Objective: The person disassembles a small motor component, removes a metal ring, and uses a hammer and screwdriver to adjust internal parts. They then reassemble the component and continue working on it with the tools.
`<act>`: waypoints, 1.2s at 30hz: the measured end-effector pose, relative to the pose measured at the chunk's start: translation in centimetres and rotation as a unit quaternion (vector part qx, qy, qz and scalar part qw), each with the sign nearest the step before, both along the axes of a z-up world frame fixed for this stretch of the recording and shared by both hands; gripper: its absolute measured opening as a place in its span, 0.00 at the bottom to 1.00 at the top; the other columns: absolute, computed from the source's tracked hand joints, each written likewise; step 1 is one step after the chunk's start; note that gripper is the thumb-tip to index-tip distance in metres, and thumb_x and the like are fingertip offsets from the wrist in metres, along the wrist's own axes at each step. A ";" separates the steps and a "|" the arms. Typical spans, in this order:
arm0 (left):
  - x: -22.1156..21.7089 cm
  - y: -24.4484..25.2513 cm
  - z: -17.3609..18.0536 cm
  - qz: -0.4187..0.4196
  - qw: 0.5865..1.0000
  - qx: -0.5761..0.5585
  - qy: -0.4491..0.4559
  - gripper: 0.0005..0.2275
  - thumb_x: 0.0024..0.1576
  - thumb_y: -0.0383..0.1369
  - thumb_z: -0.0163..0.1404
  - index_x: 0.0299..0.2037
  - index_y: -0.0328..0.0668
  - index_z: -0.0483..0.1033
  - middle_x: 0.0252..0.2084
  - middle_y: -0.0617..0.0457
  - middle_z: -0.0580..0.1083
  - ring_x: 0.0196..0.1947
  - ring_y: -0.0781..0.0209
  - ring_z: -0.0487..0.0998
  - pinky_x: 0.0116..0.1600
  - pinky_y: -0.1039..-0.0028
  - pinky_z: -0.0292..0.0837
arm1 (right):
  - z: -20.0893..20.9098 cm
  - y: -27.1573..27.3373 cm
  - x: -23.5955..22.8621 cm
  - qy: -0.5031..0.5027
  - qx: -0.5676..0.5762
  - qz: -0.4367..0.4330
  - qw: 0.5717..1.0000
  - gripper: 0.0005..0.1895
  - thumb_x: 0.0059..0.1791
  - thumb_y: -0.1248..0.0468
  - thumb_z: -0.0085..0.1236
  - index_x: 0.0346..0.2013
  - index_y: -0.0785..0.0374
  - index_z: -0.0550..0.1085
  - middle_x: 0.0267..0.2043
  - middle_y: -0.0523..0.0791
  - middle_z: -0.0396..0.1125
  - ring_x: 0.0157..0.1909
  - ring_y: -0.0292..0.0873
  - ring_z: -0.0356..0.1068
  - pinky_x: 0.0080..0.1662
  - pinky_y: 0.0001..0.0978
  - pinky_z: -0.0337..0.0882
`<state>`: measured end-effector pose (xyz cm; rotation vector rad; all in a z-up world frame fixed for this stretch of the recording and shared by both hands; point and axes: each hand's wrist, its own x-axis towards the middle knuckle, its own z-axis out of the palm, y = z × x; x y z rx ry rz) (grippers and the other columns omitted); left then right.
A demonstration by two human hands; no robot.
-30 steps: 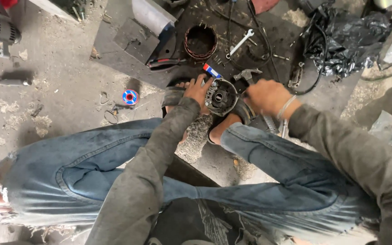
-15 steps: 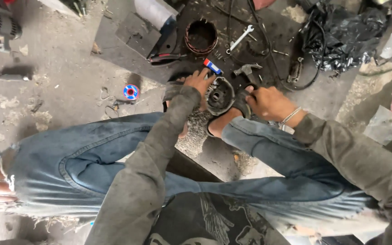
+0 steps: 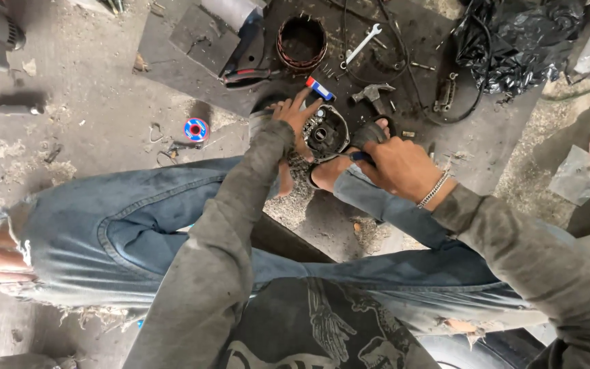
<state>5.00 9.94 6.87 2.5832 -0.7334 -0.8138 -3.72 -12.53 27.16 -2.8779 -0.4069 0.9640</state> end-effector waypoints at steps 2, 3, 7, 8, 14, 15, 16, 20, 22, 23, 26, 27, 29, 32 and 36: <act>0.3 0.0 0.0 -0.005 1.000 -0.006 -0.006 0.66 0.30 0.57 0.75 0.80 0.60 0.43 0.79 0.42 0.39 0.71 0.23 0.59 0.72 0.34 0.58 | -0.3 0.2 -0.1 -0.004 -0.004 -0.001 1.000 0.19 0.52 0.51 0.51 0.47 0.61 0.77 0.35 0.60 0.75 0.40 0.69 0.77 0.41 0.59 0.78; 0.3 0.0 0.0 -0.008 1.000 -0.012 -0.009 0.66 0.31 0.56 0.75 0.80 0.59 0.42 0.79 0.40 0.40 0.70 0.23 0.59 0.71 0.34 0.58 | -0.5 0.3 -0.2 -0.006 -0.008 0.000 1.000 0.19 0.52 0.51 0.51 0.46 0.61 0.77 0.35 0.60 0.75 0.39 0.68 0.77 0.40 0.59 0.78; 0.8 -0.2 -2.9 -0.016 1.000 -0.001 -0.021 0.69 0.26 0.62 0.73 0.80 0.63 0.40 0.79 0.43 0.41 0.70 0.26 0.61 0.70 0.37 0.61 | -1.4 0.5 -0.3 -0.021 -0.017 -0.003 1.000 0.17 0.51 0.51 0.53 0.44 0.60 0.78 0.32 0.58 0.75 0.38 0.67 0.77 0.39 0.56 0.79; 0.7 -0.1 -2.9 -0.013 1.000 -0.006 -0.018 0.70 0.25 0.62 0.73 0.80 0.64 0.40 0.78 0.42 0.42 0.69 0.26 0.61 0.69 0.37 0.62 | -1.5 0.5 -0.4 -0.023 -0.014 -0.004 1.000 0.17 0.51 0.52 0.53 0.43 0.61 0.77 0.32 0.59 0.75 0.38 0.68 0.77 0.39 0.57 0.79; 0.6 -0.7 -3.2 -0.004 1.000 0.002 -0.012 0.70 0.24 0.63 0.73 0.80 0.64 0.40 0.78 0.42 0.43 0.69 0.27 0.61 0.69 0.39 0.62 | -1.9 0.4 -0.5 -0.041 -0.016 -0.002 0.999 0.15 0.51 0.53 0.54 0.42 0.61 0.78 0.32 0.59 0.75 0.37 0.67 0.77 0.37 0.55 0.79; 0.6 -0.9 -3.2 0.001 1.000 0.011 -0.004 0.69 0.27 0.61 0.74 0.80 0.63 0.40 0.78 0.41 0.43 0.70 0.26 0.61 0.68 0.39 0.63 | -2.0 0.4 -0.5 -0.042 -0.020 -0.001 0.999 0.16 0.51 0.52 0.54 0.42 0.60 0.78 0.32 0.59 0.75 0.37 0.67 0.77 0.37 0.55 0.79; 0.4 -1.0 -2.6 0.000 1.000 0.011 -0.004 0.69 0.27 0.61 0.74 0.80 0.63 0.40 0.78 0.41 0.43 0.70 0.26 0.61 0.68 0.39 0.63 | -2.1 0.3 -0.6 -0.042 -0.020 -0.002 0.999 0.16 0.51 0.52 0.54 0.42 0.60 0.78 0.32 0.59 0.75 0.37 0.67 0.77 0.37 0.55 0.79; 0.1 -1.4 -2.5 0.019 0.999 0.042 0.007 0.69 0.28 0.62 0.73 0.80 0.64 0.38 0.78 0.40 0.44 0.72 0.27 0.58 0.73 0.37 0.52 | -2.6 0.3 -1.2 -0.054 -0.010 0.022 0.998 0.17 0.51 0.53 0.53 0.45 0.61 0.78 0.33 0.58 0.75 0.35 0.66 0.77 0.35 0.55 0.78; 0.2 -1.7 -4.5 0.022 0.998 0.060 -0.001 0.70 0.26 0.64 0.73 0.80 0.66 0.38 0.78 0.41 0.45 0.71 0.29 0.59 0.73 0.35 0.50 | -3.2 0.2 -1.7 -0.058 -0.024 0.035 0.997 0.17 0.50 0.52 0.53 0.45 0.60 0.78 0.33 0.56 0.75 0.34 0.65 0.78 0.36 0.54 0.79; 0.3 -1.8 -5.8 0.025 0.998 0.064 -0.003 0.71 0.23 0.65 0.72 0.80 0.67 0.38 0.78 0.42 0.45 0.71 0.29 0.59 0.73 0.34 0.47 | -3.7 0.0 -2.0 -0.075 -0.029 0.051 0.995 0.17 0.50 0.52 0.53 0.45 0.59 0.77 0.33 0.56 0.75 0.33 0.64 0.78 0.35 0.54 0.78; 0.3 -2.2 -7.1 0.028 0.997 0.075 -0.004 0.72 0.21 0.66 0.71 0.80 0.68 0.39 0.78 0.43 0.45 0.71 0.29 0.59 0.73 0.31 0.43 | -4.8 -0.1 -3.1 -0.115 -0.029 0.091 0.989 0.17 0.49 0.55 0.52 0.48 0.59 0.76 0.33 0.55 0.73 0.32 0.63 0.77 0.33 0.54 0.78; 0.2 -2.2 -7.1 0.033 0.996 0.081 -0.003 0.72 0.21 0.66 0.71 0.80 0.68 0.39 0.78 0.43 0.45 0.71 0.29 0.59 0.73 0.31 0.43 | -5.1 -0.1 -3.4 -0.138 -0.026 0.116 0.983 0.17 0.48 0.58 0.51 0.50 0.60 0.74 0.34 0.54 0.72 0.31 0.63 0.77 0.32 0.54 0.77; 0.0 -2.2 -6.4 0.024 0.995 0.092 -0.002 0.72 0.23 0.66 0.71 0.80 0.67 0.38 0.78 0.43 0.44 0.72 0.29 0.58 0.73 0.31 0.41 | -5.5 -0.4 -3.9 -0.159 -0.025 0.145 0.976 0.17 0.48 0.59 0.51 0.49 0.60 0.75 0.34 0.54 0.72 0.29 0.60 0.77 0.30 0.51 0.76; -0.3 -1.4 -5.0 0.019 0.996 0.091 0.010 0.71 0.25 0.64 0.72 0.80 0.67 0.37 0.78 0.42 0.44 0.72 0.27 0.57 0.73 0.30 0.43 | -5.5 -0.4 -4.4 -0.183 -0.024 0.182 0.966 0.17 0.48 0.62 0.52 0.50 0.62 0.76 0.35 0.54 0.71 0.27 0.57 0.77 0.27 0.48 0.75; -0.6 -0.3 -2.3 0.009 0.997 0.051 0.048 0.72 0.26 0.57 0.76 0.80 0.64 0.35 0.77 0.37 0.43 0.71 0.22 0.59 0.71 0.30 0.56 | -4.0 -0.1 -4.8 -0.199 -0.041 0.221 0.954 0.17 0.48 0.66 0.54 0.52 0.63 0.77 0.38 0.54 0.71 0.27 0.53 0.77 0.27 0.44 0.75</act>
